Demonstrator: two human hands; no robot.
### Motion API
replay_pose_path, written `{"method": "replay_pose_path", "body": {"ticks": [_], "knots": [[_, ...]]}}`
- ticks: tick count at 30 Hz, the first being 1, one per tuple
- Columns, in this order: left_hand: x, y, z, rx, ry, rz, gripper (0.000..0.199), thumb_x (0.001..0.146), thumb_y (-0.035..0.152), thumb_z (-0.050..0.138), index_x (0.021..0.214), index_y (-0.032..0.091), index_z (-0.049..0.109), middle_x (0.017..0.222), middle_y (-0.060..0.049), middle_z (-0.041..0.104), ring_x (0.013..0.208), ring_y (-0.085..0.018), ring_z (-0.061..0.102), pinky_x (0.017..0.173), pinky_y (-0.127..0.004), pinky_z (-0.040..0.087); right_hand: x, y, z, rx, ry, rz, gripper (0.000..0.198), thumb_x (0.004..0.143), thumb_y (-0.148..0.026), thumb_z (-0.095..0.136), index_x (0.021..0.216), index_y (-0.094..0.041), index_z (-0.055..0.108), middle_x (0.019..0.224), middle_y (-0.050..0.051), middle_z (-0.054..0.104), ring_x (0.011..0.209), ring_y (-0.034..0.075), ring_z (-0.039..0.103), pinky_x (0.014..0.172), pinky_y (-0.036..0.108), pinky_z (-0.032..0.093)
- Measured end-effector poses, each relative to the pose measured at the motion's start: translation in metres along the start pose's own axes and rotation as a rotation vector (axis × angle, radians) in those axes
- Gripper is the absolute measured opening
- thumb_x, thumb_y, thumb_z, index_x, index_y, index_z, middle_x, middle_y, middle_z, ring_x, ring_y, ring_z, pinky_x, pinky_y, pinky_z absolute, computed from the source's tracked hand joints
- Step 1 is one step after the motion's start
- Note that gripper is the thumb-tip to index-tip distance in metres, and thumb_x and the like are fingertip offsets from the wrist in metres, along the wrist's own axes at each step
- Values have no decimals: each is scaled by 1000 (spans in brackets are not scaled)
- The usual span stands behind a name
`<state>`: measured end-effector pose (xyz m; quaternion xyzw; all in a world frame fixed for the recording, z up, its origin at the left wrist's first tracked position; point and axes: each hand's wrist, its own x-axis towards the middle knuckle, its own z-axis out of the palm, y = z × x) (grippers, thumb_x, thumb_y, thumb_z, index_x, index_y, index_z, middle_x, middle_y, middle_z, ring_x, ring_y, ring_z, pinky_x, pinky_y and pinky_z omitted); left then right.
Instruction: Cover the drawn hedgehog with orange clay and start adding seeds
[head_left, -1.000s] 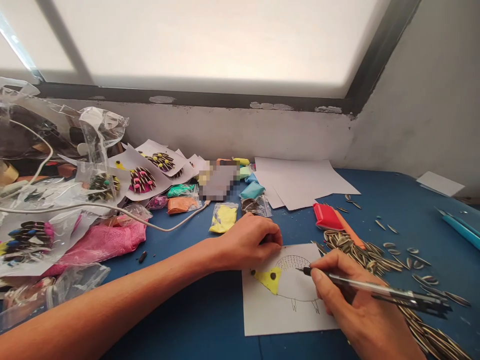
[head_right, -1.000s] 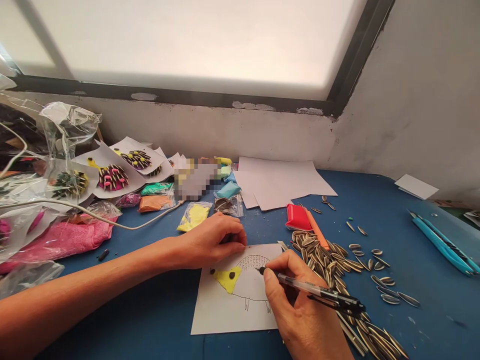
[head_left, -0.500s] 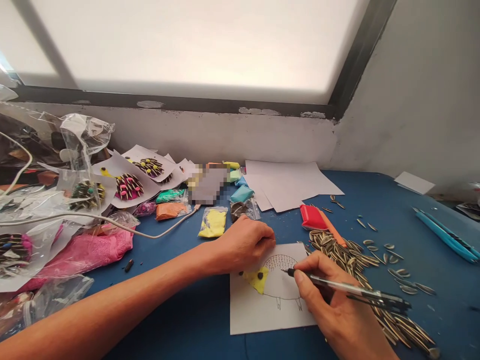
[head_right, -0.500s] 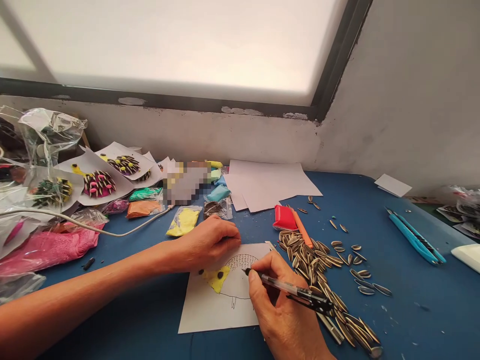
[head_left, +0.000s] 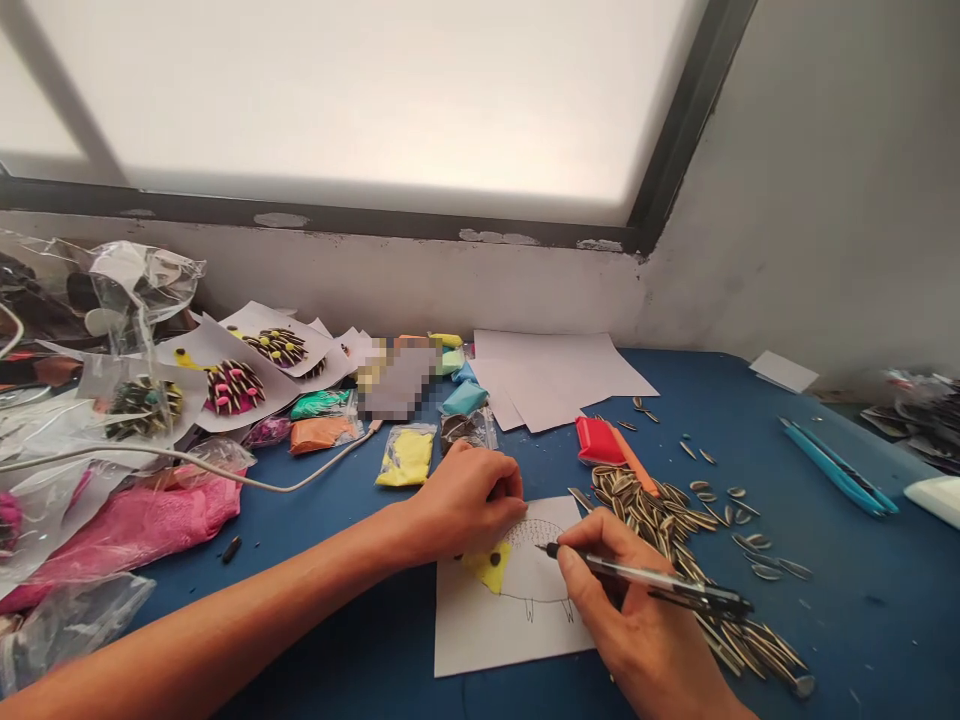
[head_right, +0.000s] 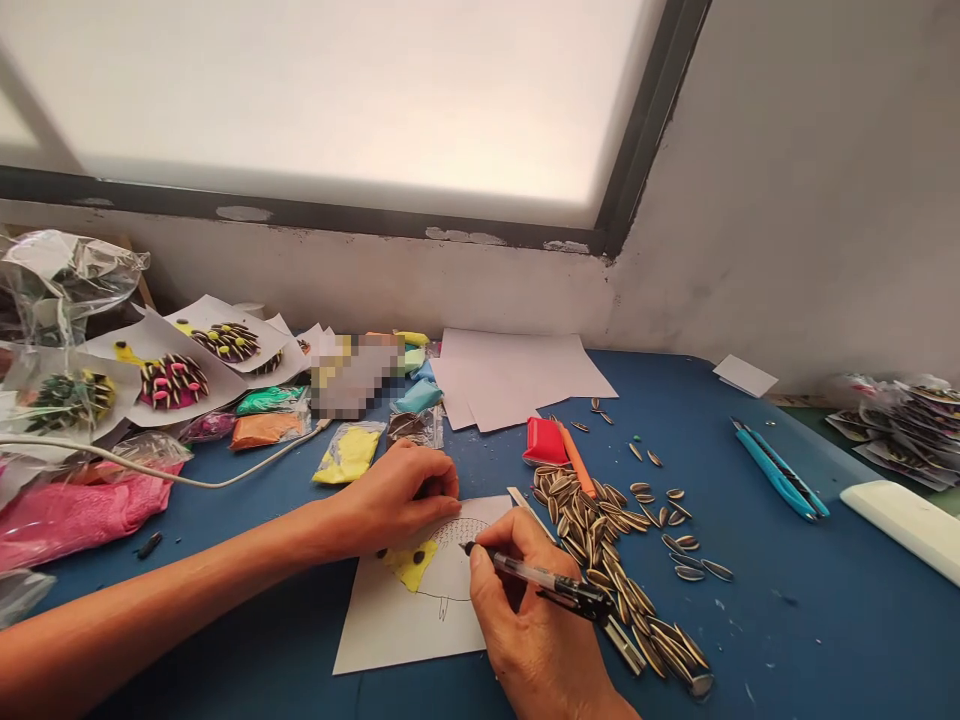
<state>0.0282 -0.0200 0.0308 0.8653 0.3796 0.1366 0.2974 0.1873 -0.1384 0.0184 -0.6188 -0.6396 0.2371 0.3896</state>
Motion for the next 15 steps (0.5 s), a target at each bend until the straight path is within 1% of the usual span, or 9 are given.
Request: {"method": "replay_pose_path", "body": {"ticks": [2, 4, 7, 9, 12, 15], "knots": [[1, 1, 2, 5, 0, 1, 11, 82, 16, 64, 71, 16, 65, 68, 2, 64, 65, -12, 53, 74, -27, 36, 0, 1, 1, 17, -2, 1, 26, 93, -42, 48, 77, -23, 56, 66, -2, 59, 58, 13, 56, 53, 23, 46], [1, 0, 4, 12, 14, 20, 13, 83, 15, 62, 70, 16, 65, 70, 1, 65, 68, -13, 54, 78, -29, 35, -1, 1, 2, 29, -6, 7, 26, 93, -42, 47, 77, -23, 56, 66, -2, 58, 59, 13, 55, 54, 23, 46], [0, -4, 6, 27, 20, 61, 14, 84, 14, 59, 71, 16, 64, 74, 0, 67, 71, -14, 55, 84, -33, 34, -3, -1, 2, 38, -6, 24, 26, 94, -41, 48, 78, -23, 56, 64, -4, 54, 56, 12, 52, 53, 23, 43], [0, -8, 7, 26, 30, 95, 15, 85, 14, 57, 73, 16, 64, 77, 0, 68, 72, -14, 55, 85, -33, 34, -4, -2, 1, 43, -8, 30, 27, 95, -41, 47, 77, -23, 55, 62, -5, 51, 54, 11, 49, 51, 23, 41], [0, -13, 8, 22, 57, 128, 18, 87, 14, 54, 73, 16, 64, 76, -1, 68, 71, -14, 55, 82, -32, 35, -3, 1, 0, 62, -45, 22, 26, 95, -41, 47, 80, -23, 56, 65, -3, 57, 58, 12, 54, 54, 23, 45], [0, -18, 6, -10, 72, 142, 21, 91, 20, 53, 72, 16, 64, 74, -1, 67, 70, -14, 54, 78, -29, 38, -2, 3, 0, 73, -63, 15, 24, 94, -40, 48, 81, -22, 58, 68, -1, 62, 60, 13, 58, 56, 23, 47]]}}
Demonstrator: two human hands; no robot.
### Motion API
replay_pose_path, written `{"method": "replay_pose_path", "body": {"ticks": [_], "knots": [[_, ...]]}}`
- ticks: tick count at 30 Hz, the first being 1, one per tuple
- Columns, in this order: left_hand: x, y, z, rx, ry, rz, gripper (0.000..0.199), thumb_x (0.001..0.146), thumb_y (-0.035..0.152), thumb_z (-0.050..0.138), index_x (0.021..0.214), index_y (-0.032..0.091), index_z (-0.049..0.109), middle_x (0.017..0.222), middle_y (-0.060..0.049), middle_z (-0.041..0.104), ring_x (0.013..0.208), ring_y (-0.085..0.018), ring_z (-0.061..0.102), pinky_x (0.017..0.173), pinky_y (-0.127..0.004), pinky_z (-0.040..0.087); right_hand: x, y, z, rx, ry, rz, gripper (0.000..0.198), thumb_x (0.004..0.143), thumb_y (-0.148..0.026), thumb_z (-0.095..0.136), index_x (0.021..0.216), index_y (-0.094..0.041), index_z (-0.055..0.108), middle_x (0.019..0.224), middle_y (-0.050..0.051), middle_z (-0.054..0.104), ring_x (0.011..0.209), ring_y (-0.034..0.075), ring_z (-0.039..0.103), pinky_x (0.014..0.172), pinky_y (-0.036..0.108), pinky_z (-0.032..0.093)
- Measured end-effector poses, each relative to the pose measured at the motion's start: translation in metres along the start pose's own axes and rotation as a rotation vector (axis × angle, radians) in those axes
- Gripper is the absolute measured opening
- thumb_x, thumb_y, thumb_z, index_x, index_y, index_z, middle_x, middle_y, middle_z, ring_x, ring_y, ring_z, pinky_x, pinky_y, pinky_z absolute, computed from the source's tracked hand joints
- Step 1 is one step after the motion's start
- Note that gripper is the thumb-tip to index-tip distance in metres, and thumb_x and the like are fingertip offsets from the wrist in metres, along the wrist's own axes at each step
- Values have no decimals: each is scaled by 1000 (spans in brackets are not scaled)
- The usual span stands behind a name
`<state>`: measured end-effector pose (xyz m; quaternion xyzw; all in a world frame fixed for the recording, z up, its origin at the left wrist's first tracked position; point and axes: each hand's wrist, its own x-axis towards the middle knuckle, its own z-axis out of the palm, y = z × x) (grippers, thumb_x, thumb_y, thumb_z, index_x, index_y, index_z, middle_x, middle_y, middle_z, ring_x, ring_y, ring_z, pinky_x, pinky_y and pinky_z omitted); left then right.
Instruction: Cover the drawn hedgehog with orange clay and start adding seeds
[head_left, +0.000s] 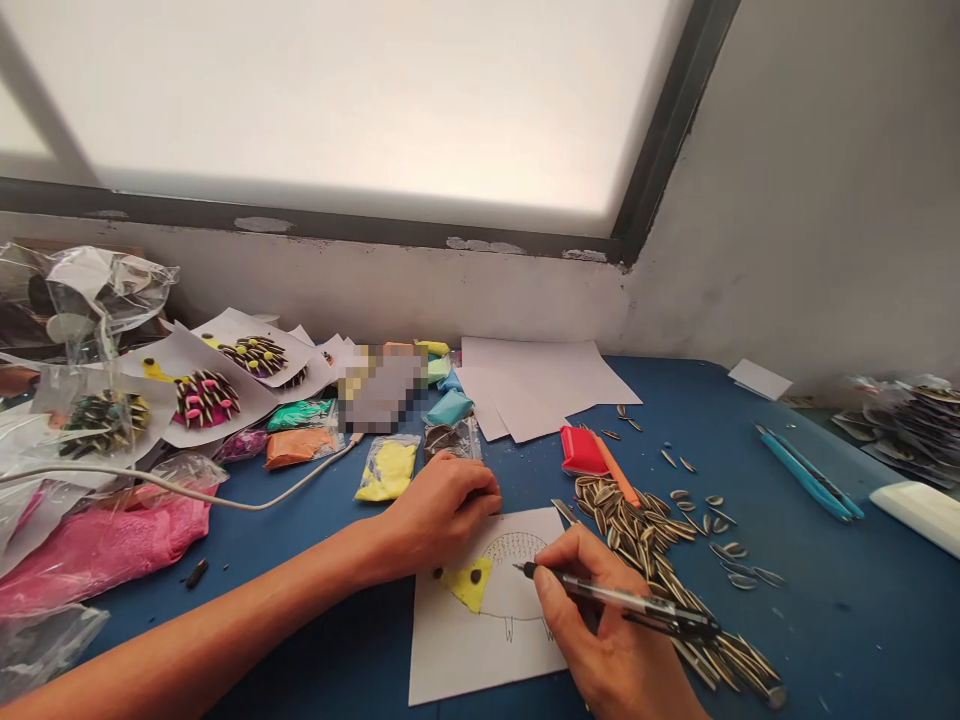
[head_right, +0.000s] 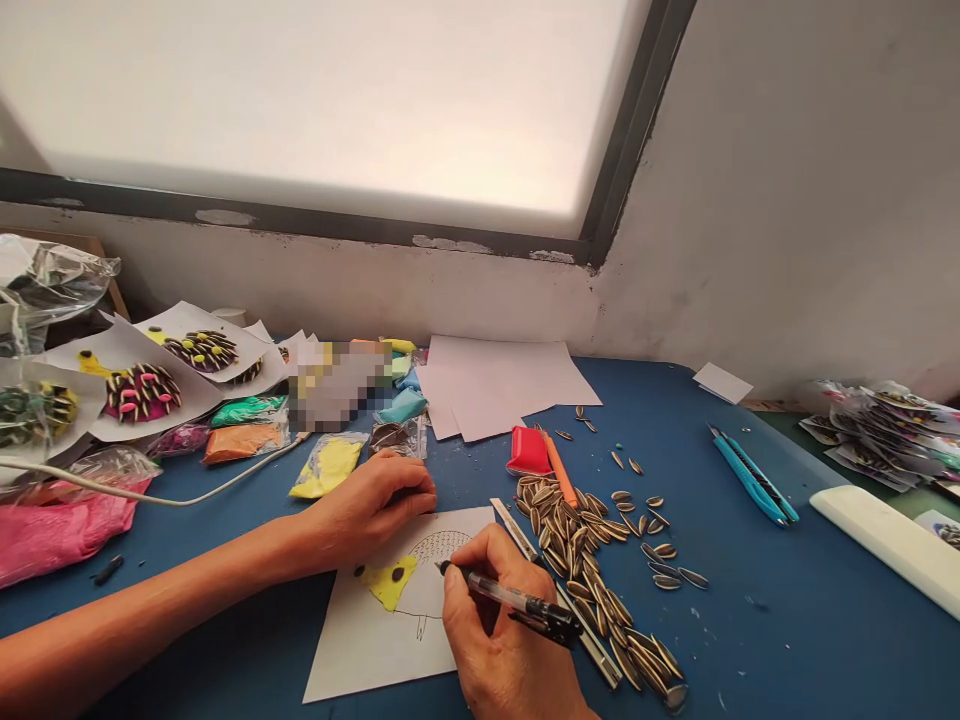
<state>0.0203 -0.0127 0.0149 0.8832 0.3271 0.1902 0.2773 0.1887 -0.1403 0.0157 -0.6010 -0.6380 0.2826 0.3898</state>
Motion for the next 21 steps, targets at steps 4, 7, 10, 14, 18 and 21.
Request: {"method": "replay_pose_path", "body": {"ticks": [4, 7, 10, 14, 18, 21], "knots": [[-3, -3, -2, -90, 53, -1, 20, 92, 24, 49, 88, 16, 67, 79, -3, 69, 72, -14, 55, 72, -26, 42, 0, -4, 2, -8, 65, 11, 25, 93, -39, 48, 77, -22, 56, 63, -3, 56, 55, 11, 53, 54, 23, 43], [-5, -4, -3, -148, 85, -24, 20, 89, 25, 50, 95, 17, 68, 76, -1, 67, 70, -14, 54, 67, -25, 41, -1, -7, 5, -14, 112, 26, 26, 93, -39, 47, 75, -22, 55, 60, -4, 54, 53, 11, 51, 53, 23, 40], [-3, -5, -4, -191, 63, -47, 26, 89, 32, 55, 72, 15, 61, 64, 0, 59, 61, -12, 46, 58, -23, 36, -2, -7, 7, -17, 135, 36, 27, 92, -41, 48, 74, -23, 55, 60, -4, 54, 52, 11, 50, 52, 23, 39], [0, -9, -7, -186, 135, -42, 16, 90, 22, 53, 80, 14, 64, 71, 0, 61, 65, -11, 48, 61, -22, 37, -3, -6, 8, -8, 146, 47, 29, 93, -45, 47, 77, -24, 57, 63, -3, 58, 55, 12, 54, 53, 23, 43], [-1, -12, -11, -185, 98, 26, 10, 85, 12, 59, 82, 14, 68, 76, -1, 63, 69, -11, 52, 66, -22, 40, 0, -5, 4, -26, 151, 48, 29, 92, -47, 50, 76, -25, 60, 63, -3, 60, 54, 13, 55, 51, 23, 44], [-4, -11, -13, -187, 20, 125, 10, 86, 13, 62, 82, 14, 71, 80, -2, 65, 76, -12, 55, 74, -24, 42, 4, -6, 1, -52, 133, 26, 27, 89, -45, 54, 72, -26, 62, 59, -4, 61, 50, 13, 55, 46, 22, 42]]}}
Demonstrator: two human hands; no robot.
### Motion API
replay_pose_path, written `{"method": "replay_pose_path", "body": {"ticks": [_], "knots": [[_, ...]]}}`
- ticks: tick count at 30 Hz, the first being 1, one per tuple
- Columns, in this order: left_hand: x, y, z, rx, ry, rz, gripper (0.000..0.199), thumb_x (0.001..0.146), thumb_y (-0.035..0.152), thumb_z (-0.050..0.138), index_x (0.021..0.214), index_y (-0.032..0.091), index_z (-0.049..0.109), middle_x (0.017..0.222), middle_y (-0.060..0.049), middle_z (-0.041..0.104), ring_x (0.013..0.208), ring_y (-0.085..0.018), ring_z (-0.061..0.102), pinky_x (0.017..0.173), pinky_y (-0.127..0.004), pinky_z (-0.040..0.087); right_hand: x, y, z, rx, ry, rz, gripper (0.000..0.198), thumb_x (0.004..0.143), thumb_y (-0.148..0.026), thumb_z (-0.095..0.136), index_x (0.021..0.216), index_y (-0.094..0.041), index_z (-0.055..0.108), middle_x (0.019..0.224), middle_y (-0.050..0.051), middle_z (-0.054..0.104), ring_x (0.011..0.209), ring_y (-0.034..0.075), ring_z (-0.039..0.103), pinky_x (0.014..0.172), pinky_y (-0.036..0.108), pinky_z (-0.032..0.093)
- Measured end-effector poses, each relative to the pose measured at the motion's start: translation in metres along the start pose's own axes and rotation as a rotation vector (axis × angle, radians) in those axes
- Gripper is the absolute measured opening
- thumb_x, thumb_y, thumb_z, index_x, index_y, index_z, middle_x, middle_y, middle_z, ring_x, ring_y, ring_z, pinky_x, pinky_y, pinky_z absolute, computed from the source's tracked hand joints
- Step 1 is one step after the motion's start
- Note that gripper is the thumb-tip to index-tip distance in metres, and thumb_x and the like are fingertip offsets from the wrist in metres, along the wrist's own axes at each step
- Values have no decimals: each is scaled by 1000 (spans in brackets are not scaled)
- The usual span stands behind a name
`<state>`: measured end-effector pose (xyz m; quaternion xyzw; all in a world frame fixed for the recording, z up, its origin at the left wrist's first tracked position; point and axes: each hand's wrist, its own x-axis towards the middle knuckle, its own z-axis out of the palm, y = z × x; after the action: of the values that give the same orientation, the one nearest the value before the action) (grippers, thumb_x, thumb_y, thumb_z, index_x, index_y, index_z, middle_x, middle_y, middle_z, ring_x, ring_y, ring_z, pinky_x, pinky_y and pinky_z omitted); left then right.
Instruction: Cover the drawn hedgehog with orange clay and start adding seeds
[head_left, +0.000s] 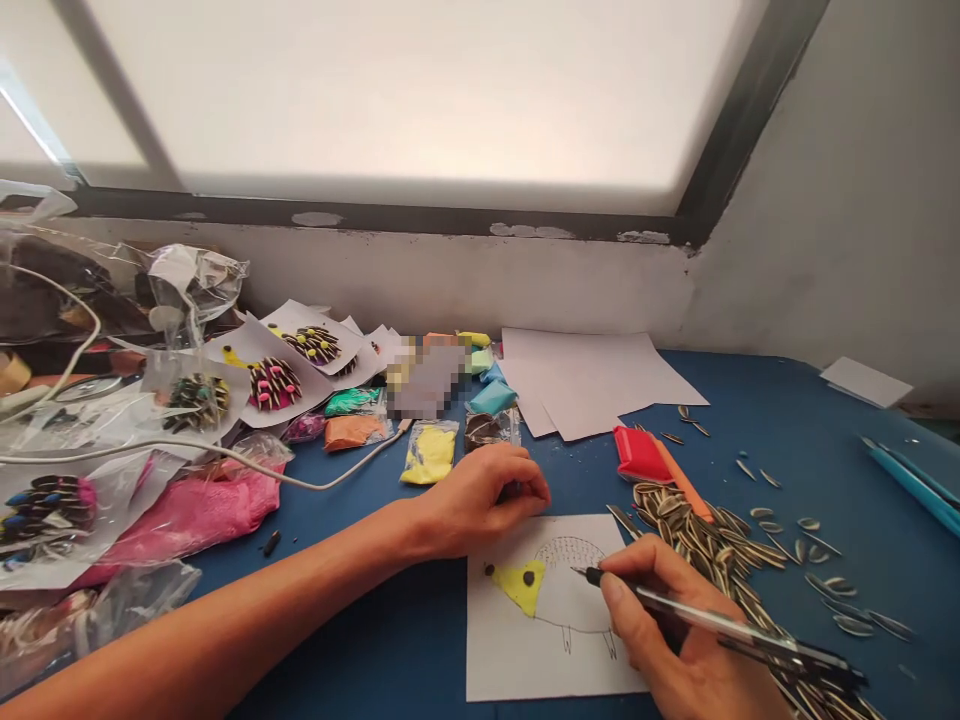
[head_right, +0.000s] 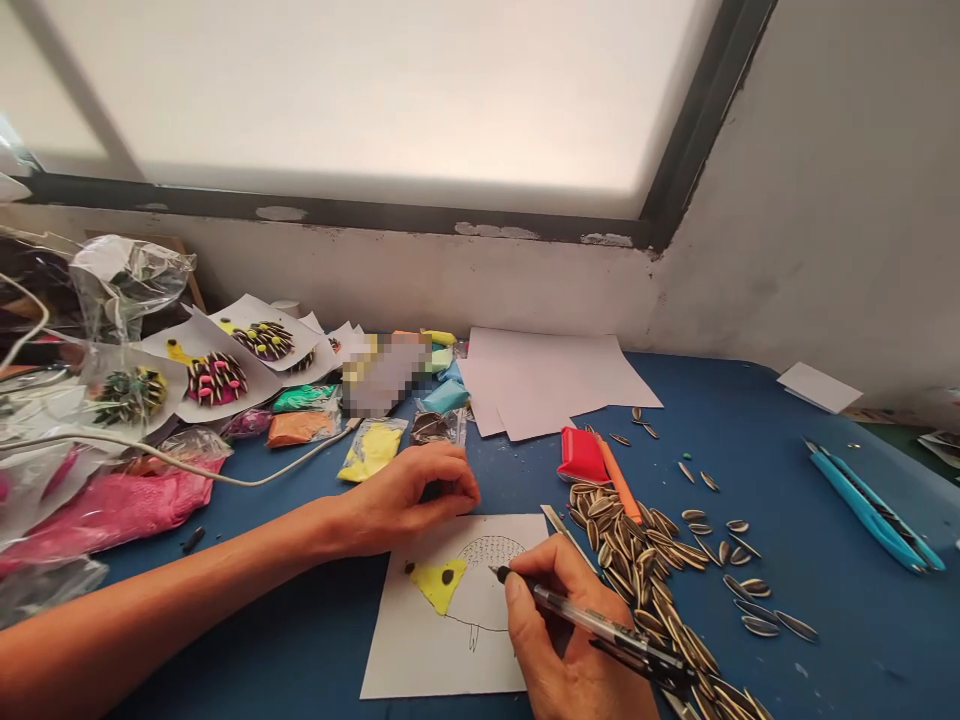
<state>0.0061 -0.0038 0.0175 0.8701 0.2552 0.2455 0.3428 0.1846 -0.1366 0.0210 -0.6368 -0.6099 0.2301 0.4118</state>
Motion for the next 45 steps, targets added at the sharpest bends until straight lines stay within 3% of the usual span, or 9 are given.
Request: {"method": "replay_pose_path", "body": {"ticks": [5, 13, 16, 19, 33, 40, 45], "knots": [[0, 2, 3, 120, -110, 43, 10, 87, 12, 63, 84, 16, 72, 85, -2, 67, 82, -14, 57, 83, -29, 38, 2, -1, -3, -46, 4, -14, 23, 88, -41, 55, 72, -27, 62, 59, -4, 63, 50, 13, 56, 45, 22, 42], [1, -3, 11, 148, -33, -34, 21, 95, 19, 50, 78, 15, 62, 74, 0, 62, 71, -13, 50, 79, -30, 37, 4, 3, -8, -168, -59, -134, 20, 91, -37, 53, 76, -27, 63, 61, -5, 65, 50, 12, 61, 44, 19, 45], [0, -3, 11, 134, -11, -17, 18, 92, 11, 50, 95, 15, 67, 82, -1, 64, 77, -14, 53, 81, -30, 37, 5, 5, -7, -152, -76, -127, 21, 92, -37, 52, 77, -27, 61, 61, -6, 65, 49, 11, 61, 43, 18, 45], [-1, -2, 8, 120, -26, 11, 27, 92, 7, 45, 91, 16, 70, 89, -2, 64, 81, -14, 54, 81, -29, 38, 6, 7, -7, -166, -79, -151, 19, 93, -36, 52, 77, -27, 61, 61, -6, 65, 49, 10, 61, 43, 17, 45], [0, -7, 10, 52, 32, 28, 12, 86, 10, 65, 82, 14, 76, 78, -3, 67, 73, -12, 58, 74, -25, 42, 5, 6, -9, -232, -30, -197, 17, 89, -33, 54, 75, -28, 62, 59, -9, 66, 48, 10, 61, 43, 16, 45], [-1, 1, 8, -14, 53, -55, 13, 81, 5, 59, 73, 15, 62, 68, 3, 56, 63, -9, 46, 60, -22, 36, 5, 3, -6, -200, -11, -184, 17, 89, -35, 54, 75, -28, 62, 58, -8, 64, 47, 10, 59, 42, 18, 43], [-1, -2, 9, 98, 14, -18, 26, 95, 15, 47, 69, 16, 49, 69, 4, 50, 67, -10, 41, 72, -27, 34, 5, -1, -4, -154, -22, -138, 20, 89, -37, 53, 73, -28, 61, 57, -8, 62, 47, 10, 57, 43, 19, 43]]}}
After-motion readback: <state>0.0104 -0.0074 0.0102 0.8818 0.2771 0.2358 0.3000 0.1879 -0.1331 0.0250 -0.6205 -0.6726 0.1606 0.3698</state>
